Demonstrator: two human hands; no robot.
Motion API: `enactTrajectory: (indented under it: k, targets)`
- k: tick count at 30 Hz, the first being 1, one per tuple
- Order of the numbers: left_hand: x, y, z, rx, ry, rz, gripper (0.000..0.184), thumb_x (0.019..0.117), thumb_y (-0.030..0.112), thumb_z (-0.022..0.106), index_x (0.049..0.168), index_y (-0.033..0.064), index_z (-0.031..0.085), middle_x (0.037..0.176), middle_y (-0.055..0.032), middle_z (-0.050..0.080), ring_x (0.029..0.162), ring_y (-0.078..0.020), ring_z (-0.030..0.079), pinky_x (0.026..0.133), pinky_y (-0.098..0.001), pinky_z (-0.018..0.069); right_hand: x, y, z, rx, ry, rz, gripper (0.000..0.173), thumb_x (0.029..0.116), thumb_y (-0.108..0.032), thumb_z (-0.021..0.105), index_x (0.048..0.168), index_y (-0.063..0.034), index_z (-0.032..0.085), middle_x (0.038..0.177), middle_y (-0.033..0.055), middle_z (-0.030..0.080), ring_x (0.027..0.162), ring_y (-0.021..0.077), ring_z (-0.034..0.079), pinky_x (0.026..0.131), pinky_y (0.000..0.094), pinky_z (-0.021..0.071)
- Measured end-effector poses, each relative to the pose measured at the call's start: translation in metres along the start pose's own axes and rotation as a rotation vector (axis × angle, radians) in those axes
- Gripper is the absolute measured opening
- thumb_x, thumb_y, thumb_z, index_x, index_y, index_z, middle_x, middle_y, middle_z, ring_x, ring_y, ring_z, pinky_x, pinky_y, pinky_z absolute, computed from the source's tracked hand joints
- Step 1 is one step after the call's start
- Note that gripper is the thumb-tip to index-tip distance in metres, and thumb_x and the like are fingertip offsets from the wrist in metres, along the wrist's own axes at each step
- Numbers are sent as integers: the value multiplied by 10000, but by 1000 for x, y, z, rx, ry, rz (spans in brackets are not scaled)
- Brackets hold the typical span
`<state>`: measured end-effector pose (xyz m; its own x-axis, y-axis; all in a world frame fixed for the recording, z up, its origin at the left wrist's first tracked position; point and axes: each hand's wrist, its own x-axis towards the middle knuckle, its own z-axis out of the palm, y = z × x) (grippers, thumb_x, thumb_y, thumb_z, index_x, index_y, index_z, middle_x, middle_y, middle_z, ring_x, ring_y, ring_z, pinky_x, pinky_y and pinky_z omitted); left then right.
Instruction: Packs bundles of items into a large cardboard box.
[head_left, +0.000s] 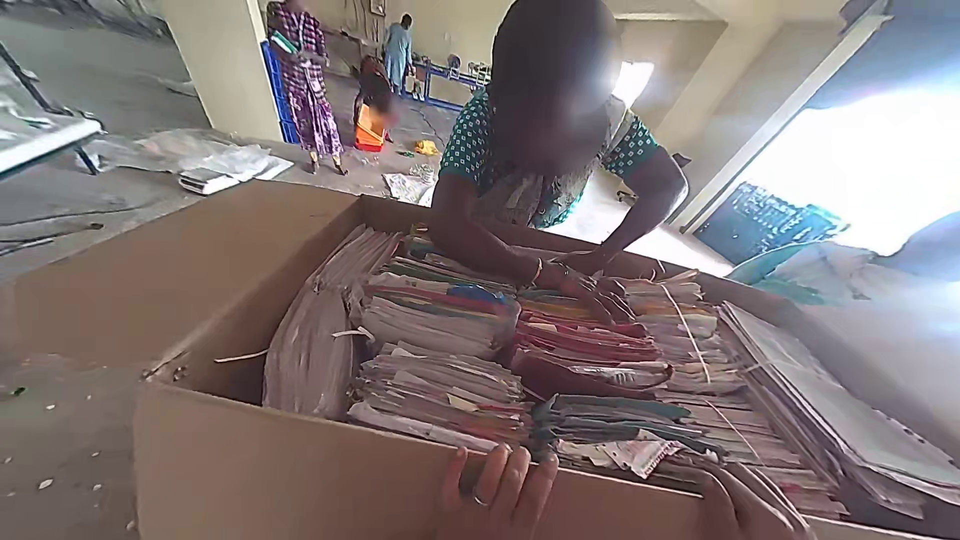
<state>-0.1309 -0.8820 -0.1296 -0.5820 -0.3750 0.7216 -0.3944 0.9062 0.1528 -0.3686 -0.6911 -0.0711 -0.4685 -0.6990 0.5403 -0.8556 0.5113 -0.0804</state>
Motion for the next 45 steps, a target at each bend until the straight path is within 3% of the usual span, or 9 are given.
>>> enactTrajectory:
  k: [6, 16, 20, 24, 28, 32, 35, 40, 45]
  targets:
    - [-2, 9, 0, 24, 11, -39, 979, 540, 833, 690, 1363, 313, 586, 1247, -40, 664, 1273, -237, 570, 1125, -628, 237, -3, 5, 23, -14, 320, -58, 599, 1022, -413, 405, 603, -43, 620, 612, 137, 586, 662, 294, 619, 672, 430, 480]
    - [1, 31, 4, 145, 75, -116, 1174, 221, 560, 904, 1313, 209, 655, 1256, -132, 688, 1220, -367, 634, 972, -782, 332, 0, 1, 27, 44, 421, -60, 539, 986, -392, 454, 640, -53, 692, 650, 118, 641, 662, 308, 643, 644, 466, 487]
    - [4, 41, -1, 192, 43, -161, 1089, 262, 411, 964, 1283, 160, 678, 1268, -159, 691, 1214, -414, 640, 950, -808, 344, 0, 2, 30, 76, 434, -70, 533, 982, -405, 451, 630, -67, 665, 636, 99, 606, 659, 294, 631, 640, 462, 478]
    - [13, 58, -13, 193, -116, -291, 918, 490, 287, 997, 1325, 106, 663, 1386, -173, 631, 1318, -422, 569, 1031, -804, 295, 0, 3, 28, 90, 424, -110, 531, 979, -418, 454, 646, -66, 672, 655, 106, 623, 677, 305, 652, 635, 474, 491]
    - [20, 68, -18, 225, -198, -358, 849, 598, 203, 964, 1368, 86, 626, 1430, -185, 596, 1378, -410, 516, 1090, -777, 252, 0, 5, 27, 102, 407, -144, 513, 974, -409, 468, 688, -50, 697, 709, 125, 658, 728, 330, 678, 663, 495, 513]
    - [13, 59, -8, 288, -72, -265, 876, 503, 288, 993, 1293, 90, 672, 1329, -164, 664, 1286, -390, 598, 1018, -766, 352, -2, 6, 30, 111, 445, -154, 515, 967, -417, 465, 674, -52, 680, 698, 119, 642, 716, 332, 661, 642, 485, 487]
    - [12, 54, -5, 279, -9, -227, 710, 575, 160, 944, 1239, 84, 704, 1274, -163, 692, 1231, -396, 638, 966, -760, 398, -2, 6, 29, 104, 459, -163, 513, 972, -409, 467, 676, -46, 675, 692, 128, 634, 716, 337, 659, 641, 482, 483]
    - [10, 52, -12, 191, -83, -245, 994, 417, 390, 1002, 1307, 98, 669, 1348, -181, 652, 1305, -413, 577, 1012, -771, 349, -3, 5, 34, 103, 505, -151, 493, 959, -383, 474, 685, -35, 691, 703, 139, 654, 726, 346, 673, 662, 510, 498]
    - [4, 38, -2, 200, 39, -138, 1098, 294, 480, 986, 1293, 136, 685, 1302, -161, 683, 1230, -388, 637, 957, -756, 399, -4, 2, 35, 102, 513, -112, 486, 963, -360, 478, 675, -34, 693, 717, 150, 668, 752, 358, 686, 709, 530, 517]
